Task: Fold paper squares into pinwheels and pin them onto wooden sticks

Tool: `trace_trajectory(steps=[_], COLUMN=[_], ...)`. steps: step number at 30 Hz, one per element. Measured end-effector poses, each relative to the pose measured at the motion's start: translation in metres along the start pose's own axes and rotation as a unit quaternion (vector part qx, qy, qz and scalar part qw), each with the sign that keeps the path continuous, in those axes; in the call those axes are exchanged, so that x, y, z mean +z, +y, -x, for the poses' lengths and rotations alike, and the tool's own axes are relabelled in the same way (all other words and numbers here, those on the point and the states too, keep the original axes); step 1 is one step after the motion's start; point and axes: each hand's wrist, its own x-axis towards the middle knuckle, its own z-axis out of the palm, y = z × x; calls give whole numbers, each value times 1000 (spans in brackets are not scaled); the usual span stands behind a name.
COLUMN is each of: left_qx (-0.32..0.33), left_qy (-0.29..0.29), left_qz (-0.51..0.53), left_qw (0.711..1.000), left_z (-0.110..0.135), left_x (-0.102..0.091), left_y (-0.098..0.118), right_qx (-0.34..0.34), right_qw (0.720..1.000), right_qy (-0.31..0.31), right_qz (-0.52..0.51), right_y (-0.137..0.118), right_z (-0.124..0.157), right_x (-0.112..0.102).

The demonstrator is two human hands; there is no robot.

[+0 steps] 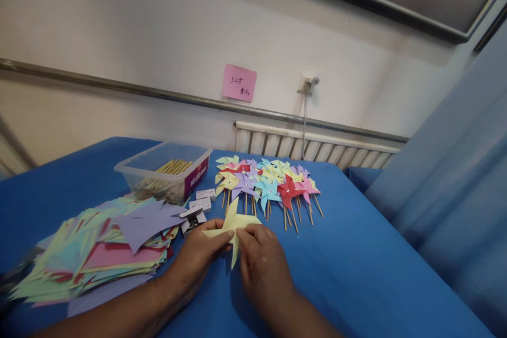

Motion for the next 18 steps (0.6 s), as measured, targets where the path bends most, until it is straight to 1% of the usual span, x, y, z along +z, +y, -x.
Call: trace_trajectory(steps=[5,8,14,18], left_qx=[11,13,1,-11], left_qy=[0,9,22,24], left_qz=[-39,-52,-25,-16], left_qw=[999,999,999,1000], left_z=[-1,-1,2,3], left_x=[-2,-2,1,2], left_y=[-3,-5,-6,-8], right_qx=[8,4,-14,-12], right_qw=[999,997,996,997], right_qy=[-38,-48,-49,-57], right_qz=[34,52,73,52], right_y=[-5,-7,-2,0], right_z=[-2,-2,4,7], right_x=[-4,-4,2,4])
